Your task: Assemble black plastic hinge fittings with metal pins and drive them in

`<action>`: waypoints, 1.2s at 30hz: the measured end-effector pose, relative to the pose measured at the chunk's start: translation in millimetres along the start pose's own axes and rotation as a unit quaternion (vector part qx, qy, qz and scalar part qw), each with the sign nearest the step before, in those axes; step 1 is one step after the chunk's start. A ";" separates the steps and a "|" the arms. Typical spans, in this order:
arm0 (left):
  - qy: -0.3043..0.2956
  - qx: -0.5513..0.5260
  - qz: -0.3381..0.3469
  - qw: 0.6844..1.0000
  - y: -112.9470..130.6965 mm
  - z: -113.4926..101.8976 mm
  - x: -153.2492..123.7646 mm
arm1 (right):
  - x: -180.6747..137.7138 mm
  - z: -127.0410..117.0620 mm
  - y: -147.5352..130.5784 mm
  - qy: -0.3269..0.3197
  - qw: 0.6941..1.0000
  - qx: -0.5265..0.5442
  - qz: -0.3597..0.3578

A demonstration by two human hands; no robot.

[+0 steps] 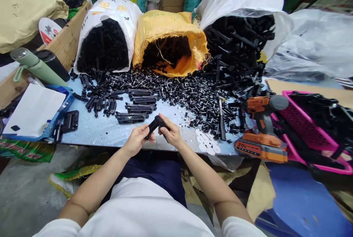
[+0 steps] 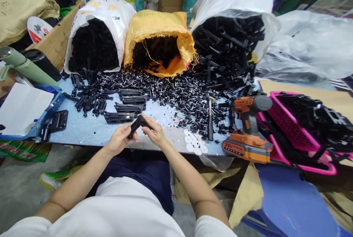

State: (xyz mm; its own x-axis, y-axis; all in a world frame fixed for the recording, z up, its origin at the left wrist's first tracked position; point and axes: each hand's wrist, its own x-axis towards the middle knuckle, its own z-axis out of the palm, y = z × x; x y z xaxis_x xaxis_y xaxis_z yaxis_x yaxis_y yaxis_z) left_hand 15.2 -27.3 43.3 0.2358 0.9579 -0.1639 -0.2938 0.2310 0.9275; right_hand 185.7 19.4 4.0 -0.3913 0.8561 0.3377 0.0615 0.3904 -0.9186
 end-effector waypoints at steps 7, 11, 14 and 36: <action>-0.059 0.056 -0.153 0.985 3.5 -11.4 -3.0 | -0.4 -20.7 -10.1 -0.051 0.990 -0.118 -0.051; 0.047 0.309 0.077 0.947 -5.1 -1.9 1.0 | -1.3 -16.3 -16.1 -0.048 0.989 -0.132 -0.037; 0.078 0.407 0.224 0.882 -11.6 6.7 5.2 | -2.8 -7.9 -20.7 -0.041 0.991 -0.123 -0.035; -0.053 0.040 -0.146 0.987 -4.0 5.7 3.7 | -29.7 -37.5 -33.3 -0.017 0.983 -0.181 0.023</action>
State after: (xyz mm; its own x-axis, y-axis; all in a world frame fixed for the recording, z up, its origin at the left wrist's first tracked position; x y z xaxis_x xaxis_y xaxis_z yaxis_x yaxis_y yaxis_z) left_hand 22.5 -25.6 40.9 0.3963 0.8281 -0.3964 -0.1259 0.4767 0.8700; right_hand 229.7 -6.3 32.3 -0.4102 0.8661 0.2855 0.3996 0.4521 -0.7975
